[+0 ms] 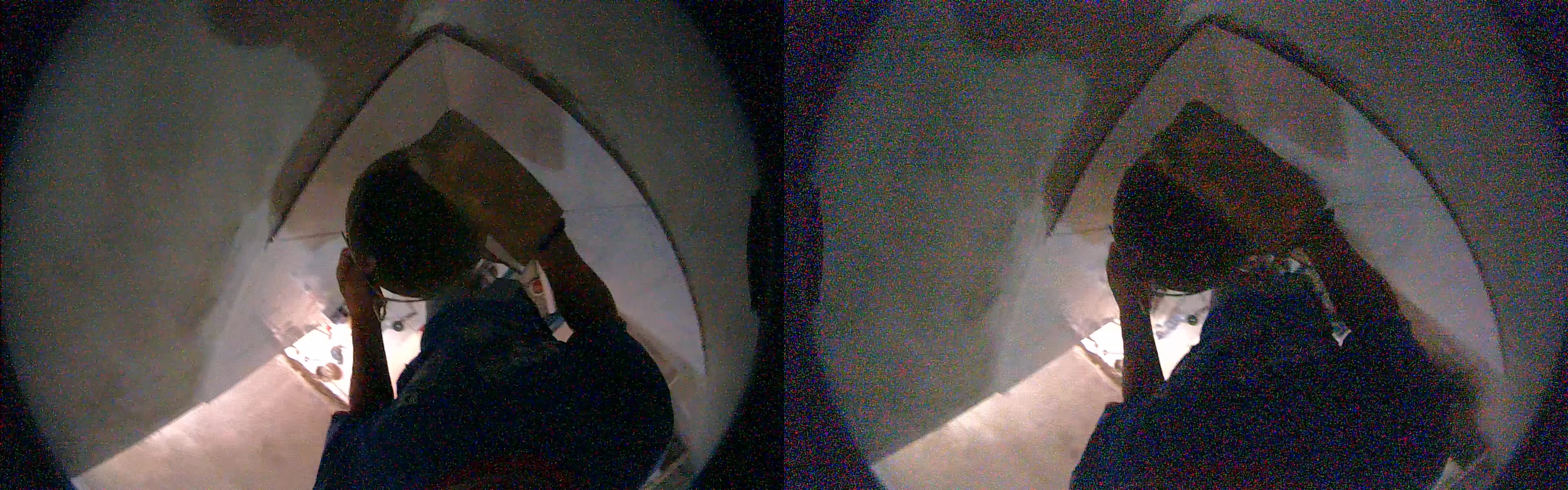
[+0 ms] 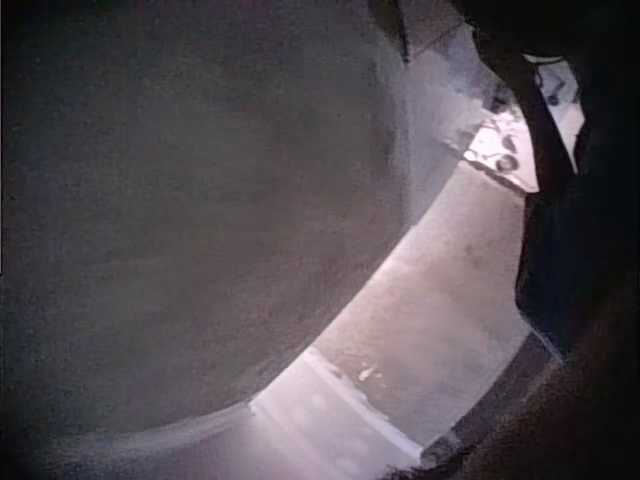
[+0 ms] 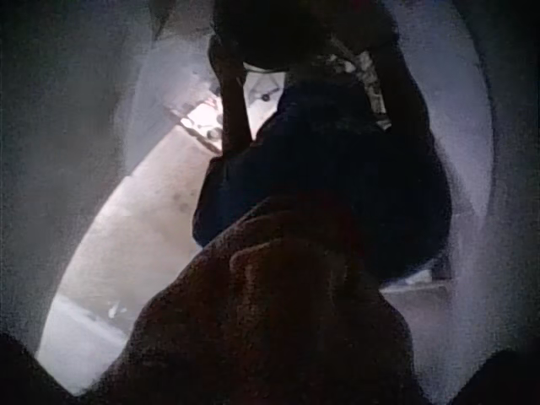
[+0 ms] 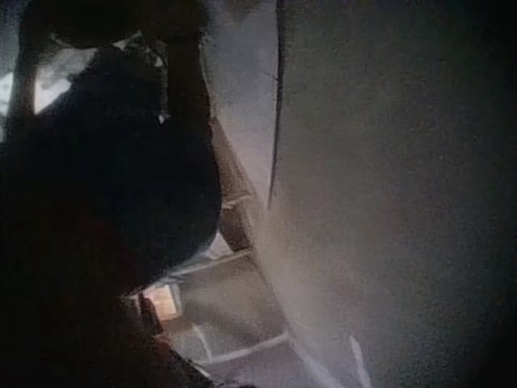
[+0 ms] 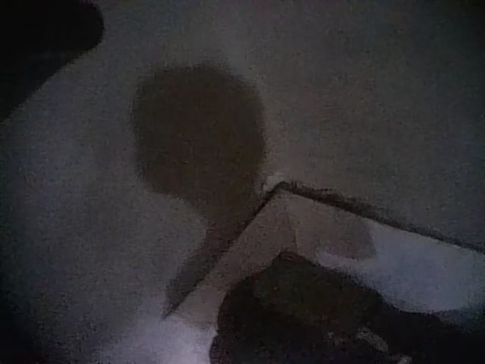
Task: The person applies plaster to a ceiling corner using a trowel and a hawk holding the plaster mixture.
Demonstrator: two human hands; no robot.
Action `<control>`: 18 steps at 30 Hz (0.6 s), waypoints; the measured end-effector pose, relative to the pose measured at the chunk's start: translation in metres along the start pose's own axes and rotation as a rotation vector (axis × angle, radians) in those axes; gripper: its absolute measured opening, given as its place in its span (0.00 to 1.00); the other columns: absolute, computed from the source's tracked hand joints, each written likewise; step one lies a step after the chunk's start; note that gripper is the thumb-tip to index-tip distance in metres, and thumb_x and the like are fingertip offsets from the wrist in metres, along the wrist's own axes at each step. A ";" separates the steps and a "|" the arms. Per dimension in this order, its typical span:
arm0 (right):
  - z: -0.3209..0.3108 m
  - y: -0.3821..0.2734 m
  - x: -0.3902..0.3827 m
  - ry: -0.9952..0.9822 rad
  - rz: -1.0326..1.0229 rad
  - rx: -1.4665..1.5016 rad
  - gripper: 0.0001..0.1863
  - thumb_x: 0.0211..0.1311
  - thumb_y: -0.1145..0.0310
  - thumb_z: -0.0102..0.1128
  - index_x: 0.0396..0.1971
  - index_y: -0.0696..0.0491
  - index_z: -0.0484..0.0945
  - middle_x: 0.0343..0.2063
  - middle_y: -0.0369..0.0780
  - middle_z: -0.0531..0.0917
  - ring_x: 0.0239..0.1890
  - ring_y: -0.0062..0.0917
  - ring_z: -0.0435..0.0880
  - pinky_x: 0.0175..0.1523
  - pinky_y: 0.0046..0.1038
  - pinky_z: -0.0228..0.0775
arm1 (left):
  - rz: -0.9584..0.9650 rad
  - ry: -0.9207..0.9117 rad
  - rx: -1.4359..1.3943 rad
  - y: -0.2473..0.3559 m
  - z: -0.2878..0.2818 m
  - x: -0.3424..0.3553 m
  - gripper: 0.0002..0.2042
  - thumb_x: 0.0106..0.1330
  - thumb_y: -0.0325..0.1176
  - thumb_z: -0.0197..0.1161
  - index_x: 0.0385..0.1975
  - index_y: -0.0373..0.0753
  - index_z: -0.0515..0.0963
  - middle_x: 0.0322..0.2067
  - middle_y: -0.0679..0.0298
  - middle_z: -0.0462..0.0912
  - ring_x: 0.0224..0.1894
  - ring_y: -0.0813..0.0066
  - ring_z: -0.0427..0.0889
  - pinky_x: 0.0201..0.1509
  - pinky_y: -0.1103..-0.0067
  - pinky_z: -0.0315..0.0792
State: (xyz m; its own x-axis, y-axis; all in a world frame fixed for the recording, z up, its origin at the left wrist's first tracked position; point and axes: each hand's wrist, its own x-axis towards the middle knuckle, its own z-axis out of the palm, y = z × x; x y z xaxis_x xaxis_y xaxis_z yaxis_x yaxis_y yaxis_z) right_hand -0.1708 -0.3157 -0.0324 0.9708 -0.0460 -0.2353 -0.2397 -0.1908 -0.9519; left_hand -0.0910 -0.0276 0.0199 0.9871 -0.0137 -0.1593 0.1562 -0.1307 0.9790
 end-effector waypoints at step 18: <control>-0.056 -0.023 0.120 0.676 -0.458 -0.197 0.21 0.50 0.66 0.54 0.47 0.50 0.66 0.47 0.44 0.69 0.50 0.38 0.66 0.55 0.36 0.56 | -0.166 -0.094 0.065 -0.028 -0.042 -0.011 0.08 0.48 0.22 0.53 0.30 0.36 0.68 0.26 0.67 0.72 0.25 0.78 0.70 0.29 0.81 0.67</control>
State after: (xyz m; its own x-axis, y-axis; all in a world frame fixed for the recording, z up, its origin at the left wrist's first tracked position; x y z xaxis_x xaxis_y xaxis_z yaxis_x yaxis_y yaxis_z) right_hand -0.0483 -0.3715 -0.0280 0.7786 -0.4881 0.3943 0.1218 -0.4988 -0.8581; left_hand -0.1045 0.0178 -0.0001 0.9400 -0.0789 -0.3320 0.3109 -0.2025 0.9286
